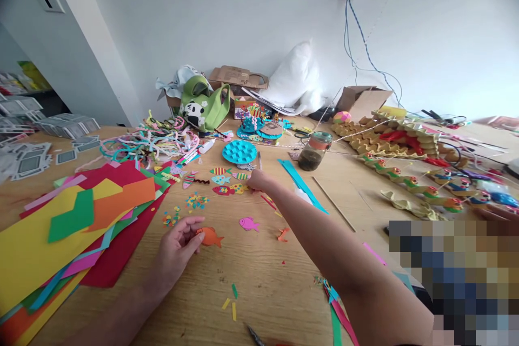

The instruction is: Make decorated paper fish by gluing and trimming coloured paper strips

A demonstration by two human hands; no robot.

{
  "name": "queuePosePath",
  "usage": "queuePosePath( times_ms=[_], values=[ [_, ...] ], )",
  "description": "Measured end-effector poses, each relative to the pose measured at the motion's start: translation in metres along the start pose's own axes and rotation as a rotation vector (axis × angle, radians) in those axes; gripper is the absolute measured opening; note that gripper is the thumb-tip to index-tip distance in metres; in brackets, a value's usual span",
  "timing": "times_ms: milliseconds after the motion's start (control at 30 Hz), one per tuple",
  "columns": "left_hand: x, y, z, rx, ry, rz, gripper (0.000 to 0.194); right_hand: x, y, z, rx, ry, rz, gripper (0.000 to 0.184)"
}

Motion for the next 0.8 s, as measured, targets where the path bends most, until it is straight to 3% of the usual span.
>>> queuePosePath(
  times_ms=[267, 400, 567, 800],
  values=[
    [0.003, 0.0, 0.001, 0.002, 0.025, -0.014, 0.038, -0.008, 0.004, 0.005, -0.004, 0.001, -0.04, 0.024],
    [0.002, -0.001, 0.001, 0.005, 0.029, -0.014, 0.037, -0.008, 0.011, 0.0, -0.072, 0.041, -0.091, 0.023],
    [-0.001, -0.001, 0.0, 0.004, 0.026, -0.003, 0.038, 0.011, 0.018, -0.025, -0.215, 0.152, -0.184, 0.031],
    [-0.003, -0.001, -0.001, 0.007, 0.022, -0.007, 0.037, 0.039, -0.003, -0.053, -0.256, 0.338, -0.303, 0.039]
  ],
)
Point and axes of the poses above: each hand's wrist, its own z-axis towards the middle knuckle, its own y-axis out of the back of the hand, x = y × z, the point moved 8 cm from there along z, towards the middle knuckle, and after that the axes turned 6 degrees about y, right-handed, at the moved point
